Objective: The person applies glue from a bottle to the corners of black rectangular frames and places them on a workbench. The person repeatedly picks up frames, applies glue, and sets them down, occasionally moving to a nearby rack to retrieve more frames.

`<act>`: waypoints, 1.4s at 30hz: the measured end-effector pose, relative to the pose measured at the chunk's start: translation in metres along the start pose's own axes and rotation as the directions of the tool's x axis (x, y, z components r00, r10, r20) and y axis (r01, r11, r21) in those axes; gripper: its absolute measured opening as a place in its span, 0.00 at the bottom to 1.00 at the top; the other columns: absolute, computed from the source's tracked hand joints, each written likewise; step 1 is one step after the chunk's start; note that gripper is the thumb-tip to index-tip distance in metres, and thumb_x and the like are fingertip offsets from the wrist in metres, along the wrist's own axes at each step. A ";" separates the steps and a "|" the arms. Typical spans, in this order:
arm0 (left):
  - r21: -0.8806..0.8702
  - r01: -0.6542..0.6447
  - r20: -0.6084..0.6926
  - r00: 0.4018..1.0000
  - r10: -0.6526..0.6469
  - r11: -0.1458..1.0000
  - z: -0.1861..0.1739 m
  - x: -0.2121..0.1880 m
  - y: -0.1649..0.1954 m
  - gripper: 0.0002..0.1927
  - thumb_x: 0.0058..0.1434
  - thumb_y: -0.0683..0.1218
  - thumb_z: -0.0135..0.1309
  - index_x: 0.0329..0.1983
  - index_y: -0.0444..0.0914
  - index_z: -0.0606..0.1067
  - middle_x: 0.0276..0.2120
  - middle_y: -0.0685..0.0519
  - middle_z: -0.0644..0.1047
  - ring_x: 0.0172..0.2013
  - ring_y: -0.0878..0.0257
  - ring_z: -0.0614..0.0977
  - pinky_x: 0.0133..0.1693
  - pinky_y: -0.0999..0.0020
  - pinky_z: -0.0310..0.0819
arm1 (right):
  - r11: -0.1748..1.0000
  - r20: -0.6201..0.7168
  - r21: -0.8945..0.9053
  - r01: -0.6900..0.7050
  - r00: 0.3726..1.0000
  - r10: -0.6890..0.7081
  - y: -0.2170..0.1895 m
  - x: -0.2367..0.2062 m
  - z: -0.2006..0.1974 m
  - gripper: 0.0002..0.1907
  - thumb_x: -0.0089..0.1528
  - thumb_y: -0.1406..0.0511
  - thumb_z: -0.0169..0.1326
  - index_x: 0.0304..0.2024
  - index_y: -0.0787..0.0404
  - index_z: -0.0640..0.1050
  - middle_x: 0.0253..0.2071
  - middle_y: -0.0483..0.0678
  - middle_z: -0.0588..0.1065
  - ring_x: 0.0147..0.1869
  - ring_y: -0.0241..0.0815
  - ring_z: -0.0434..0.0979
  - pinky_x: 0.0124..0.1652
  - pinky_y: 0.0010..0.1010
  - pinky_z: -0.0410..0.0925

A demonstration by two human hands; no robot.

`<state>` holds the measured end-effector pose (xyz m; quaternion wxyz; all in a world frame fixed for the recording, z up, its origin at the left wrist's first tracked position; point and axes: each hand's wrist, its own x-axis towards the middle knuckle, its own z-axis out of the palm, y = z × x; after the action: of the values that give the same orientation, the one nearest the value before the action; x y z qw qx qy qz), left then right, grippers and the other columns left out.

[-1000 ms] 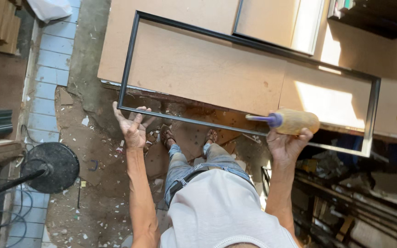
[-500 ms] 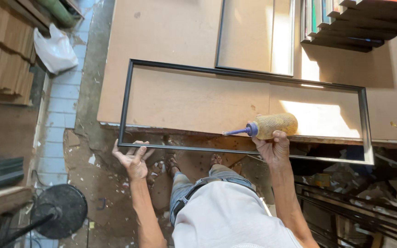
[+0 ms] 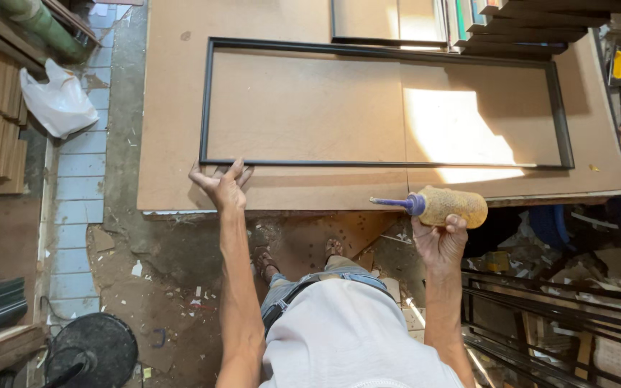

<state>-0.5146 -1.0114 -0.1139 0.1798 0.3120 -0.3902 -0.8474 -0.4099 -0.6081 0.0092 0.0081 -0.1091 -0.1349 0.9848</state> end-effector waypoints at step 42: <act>-0.165 -0.041 0.164 0.984 0.069 0.985 -0.190 -0.102 0.040 0.47 0.63 0.33 0.61 0.78 0.51 0.50 0.46 0.46 0.80 0.49 0.55 0.84 0.51 0.53 0.88 | 0.634 -0.106 -0.547 -0.547 0.796 0.595 0.303 0.073 0.019 0.06 0.56 0.82 0.53 0.26 0.72 0.77 0.40 0.63 0.79 0.49 0.59 0.84 0.50 0.55 0.81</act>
<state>-0.3099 -1.0849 -0.1384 0.1941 0.2123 -0.3427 -0.8943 -0.4817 -0.9017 -0.0693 -0.3413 -0.1020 -0.3714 0.8574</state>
